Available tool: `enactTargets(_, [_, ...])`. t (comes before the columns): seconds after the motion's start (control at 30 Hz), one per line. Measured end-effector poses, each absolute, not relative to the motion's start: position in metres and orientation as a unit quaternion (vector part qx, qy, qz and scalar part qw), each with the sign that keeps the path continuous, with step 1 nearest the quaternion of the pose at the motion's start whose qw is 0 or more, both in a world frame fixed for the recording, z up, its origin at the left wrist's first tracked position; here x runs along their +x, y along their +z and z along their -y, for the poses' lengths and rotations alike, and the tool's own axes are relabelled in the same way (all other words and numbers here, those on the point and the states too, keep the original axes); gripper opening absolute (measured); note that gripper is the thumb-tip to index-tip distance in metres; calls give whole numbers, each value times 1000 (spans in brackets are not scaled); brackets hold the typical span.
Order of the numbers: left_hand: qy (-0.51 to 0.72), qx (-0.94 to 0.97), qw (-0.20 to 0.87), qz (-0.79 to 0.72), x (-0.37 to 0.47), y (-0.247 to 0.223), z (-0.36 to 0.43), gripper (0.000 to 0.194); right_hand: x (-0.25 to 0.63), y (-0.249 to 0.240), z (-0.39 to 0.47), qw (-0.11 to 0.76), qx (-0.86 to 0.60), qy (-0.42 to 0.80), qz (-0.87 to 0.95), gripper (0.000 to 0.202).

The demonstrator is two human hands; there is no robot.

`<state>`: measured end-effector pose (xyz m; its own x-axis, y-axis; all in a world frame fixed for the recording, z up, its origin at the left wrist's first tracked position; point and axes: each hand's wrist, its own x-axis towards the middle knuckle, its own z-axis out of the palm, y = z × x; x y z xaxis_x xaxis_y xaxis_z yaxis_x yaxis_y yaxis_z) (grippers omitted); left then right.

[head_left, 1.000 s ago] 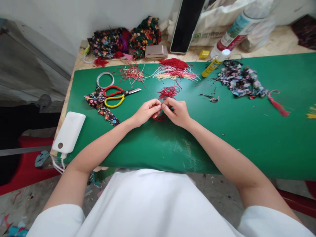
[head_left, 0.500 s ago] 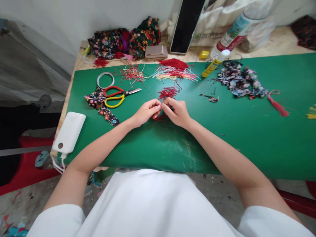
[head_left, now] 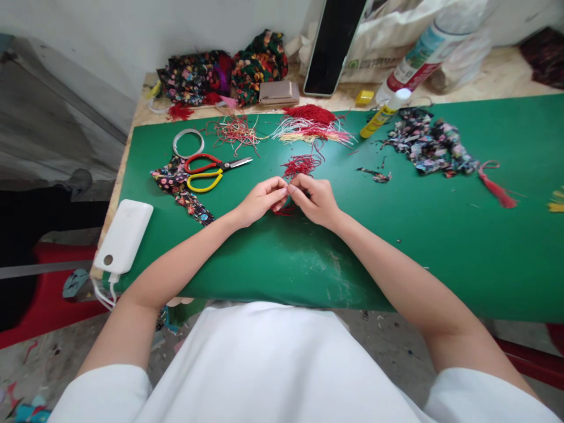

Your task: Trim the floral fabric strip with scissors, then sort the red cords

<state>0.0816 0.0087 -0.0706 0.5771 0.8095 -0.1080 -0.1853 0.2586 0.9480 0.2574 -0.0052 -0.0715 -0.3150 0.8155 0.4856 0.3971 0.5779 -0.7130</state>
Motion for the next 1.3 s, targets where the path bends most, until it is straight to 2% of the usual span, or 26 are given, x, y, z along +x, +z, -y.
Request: enactTargets(1.3, [329,502,727,-334,83,-65,-8,25,257,-74,4,444,-394,216,775,21])
